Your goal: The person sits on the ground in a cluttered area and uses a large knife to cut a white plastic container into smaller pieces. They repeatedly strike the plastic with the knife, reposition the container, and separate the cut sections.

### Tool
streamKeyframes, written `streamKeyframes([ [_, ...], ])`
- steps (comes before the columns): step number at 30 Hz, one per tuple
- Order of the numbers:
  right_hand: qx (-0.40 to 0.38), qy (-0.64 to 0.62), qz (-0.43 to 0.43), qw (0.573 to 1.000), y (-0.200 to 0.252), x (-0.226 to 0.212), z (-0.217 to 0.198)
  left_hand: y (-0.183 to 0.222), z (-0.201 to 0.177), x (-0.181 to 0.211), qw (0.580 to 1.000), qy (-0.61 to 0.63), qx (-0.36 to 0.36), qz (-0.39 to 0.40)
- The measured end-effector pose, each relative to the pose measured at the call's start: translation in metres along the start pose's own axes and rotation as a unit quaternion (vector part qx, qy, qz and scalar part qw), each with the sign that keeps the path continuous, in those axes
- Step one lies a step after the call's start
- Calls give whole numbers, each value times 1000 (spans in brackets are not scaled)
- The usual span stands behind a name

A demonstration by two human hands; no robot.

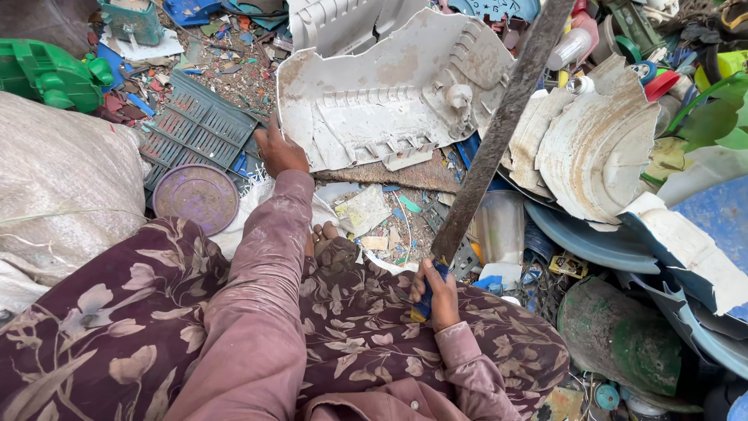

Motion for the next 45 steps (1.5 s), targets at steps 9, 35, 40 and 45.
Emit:
streamKeyframes([
  [9, -23, 146, 158, 976, -10, 68, -4, 2, -2, 0, 1000, -8, -1, -16],
  [35, 134, 32, -573, 808, 78, -239, -50, 2, 0, 0, 1000, 10, 2, -10],
  [40, -63, 48, 288, 954, 10, 94, 9, 1, -6, 6, 1000, 22, 6, -15],
  [45, -83, 13, 276, 958, -11, 109, 6, -4, -22, 4, 1000, -5, 27, -15],
])
Point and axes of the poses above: each hand's wrist, its own y-axis away from the middle knuckle, its own z-axis out of the palm, x = y × z, the point moved 10 cm from there along -y, towards the middle knuckle, and after that the axes turned 8 degrees about -x, right-handed, at the moved point
